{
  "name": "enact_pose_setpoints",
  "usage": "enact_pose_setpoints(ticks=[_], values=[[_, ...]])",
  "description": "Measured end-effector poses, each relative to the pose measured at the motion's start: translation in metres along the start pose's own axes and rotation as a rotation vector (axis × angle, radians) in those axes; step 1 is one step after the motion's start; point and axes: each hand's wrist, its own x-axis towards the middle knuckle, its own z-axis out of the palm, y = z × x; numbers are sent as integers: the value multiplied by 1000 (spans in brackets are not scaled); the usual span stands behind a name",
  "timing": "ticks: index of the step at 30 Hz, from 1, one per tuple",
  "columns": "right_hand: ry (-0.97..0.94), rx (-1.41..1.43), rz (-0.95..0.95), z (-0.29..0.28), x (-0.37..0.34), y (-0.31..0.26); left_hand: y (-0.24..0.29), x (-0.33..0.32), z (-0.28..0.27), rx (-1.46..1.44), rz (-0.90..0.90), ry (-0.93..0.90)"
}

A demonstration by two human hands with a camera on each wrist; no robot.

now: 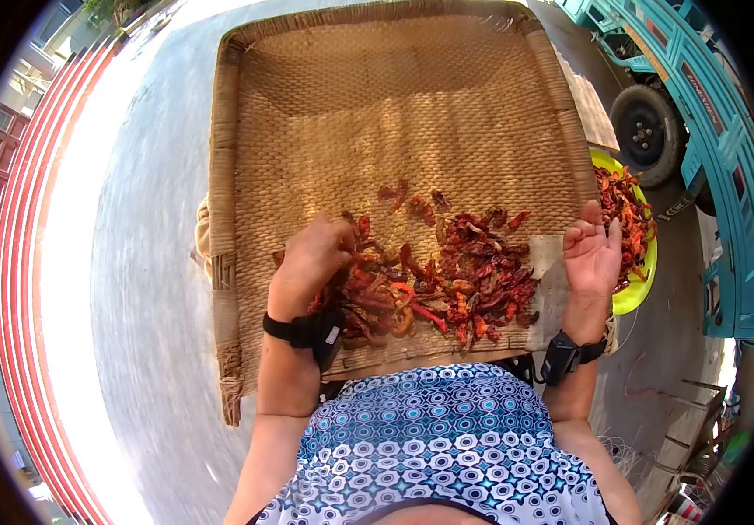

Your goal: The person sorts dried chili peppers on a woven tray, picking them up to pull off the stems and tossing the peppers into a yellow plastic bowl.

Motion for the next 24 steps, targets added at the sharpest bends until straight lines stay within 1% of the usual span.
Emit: enact_pose_setpoints(ticks=[3, 5, 6, 7, 8, 9, 11, 12, 14, 15, 17, 18, 21, 23, 24], values=[[-54, -299, 77, 16, -13, 25, 9, 2, -4, -61, 57, 39], [-246, -662, 123, 48, -29, 50, 24, 3, -9, -157, 120, 45], [-353, -853, 151, 59, -33, 61, 27, 4, -8, -270, 141, -9], [-435, -985, 257, 66, -35, 71, 32, 5, -7, -381, 164, -63], [-513, -1092, 210, 79, -44, 84, 36, 7, -5, -491, 187, -118], [-602, -1339, 181, 85, -47, 89, 42, 7, -4, -519, 231, -135], [-740, -1548, -24, 99, -57, 100, 52, 6, 0, -577, 317, -169], [-788, -1560, -68, 96, -57, 104, 54, 6, 1, -611, 287, -215], [-886, -1578, -154, 88, -53, 113, 52, 8, 5, -775, 282, -250], [-811, -1474, -19, 89, -54, 110, 53, 8, 5, -857, 277, -267], [-653, -1250, 235, 93, -55, 99, 57, 5, 2, -857, 183, -144], [-555, -1202, 259, 83, -51, 96, 59, 5, 0, -854, 138, -84], [-307, -829, 204, 60, -38, 73, 46, 6, -8, -633, -14, -49], [-143, -616, 30, 49, -32, 52, 30, 8, -6, -372, -9, -51], [-105, -431, -21, 36, -26, 41, 20, 7, -1, -247, 5, -46]])
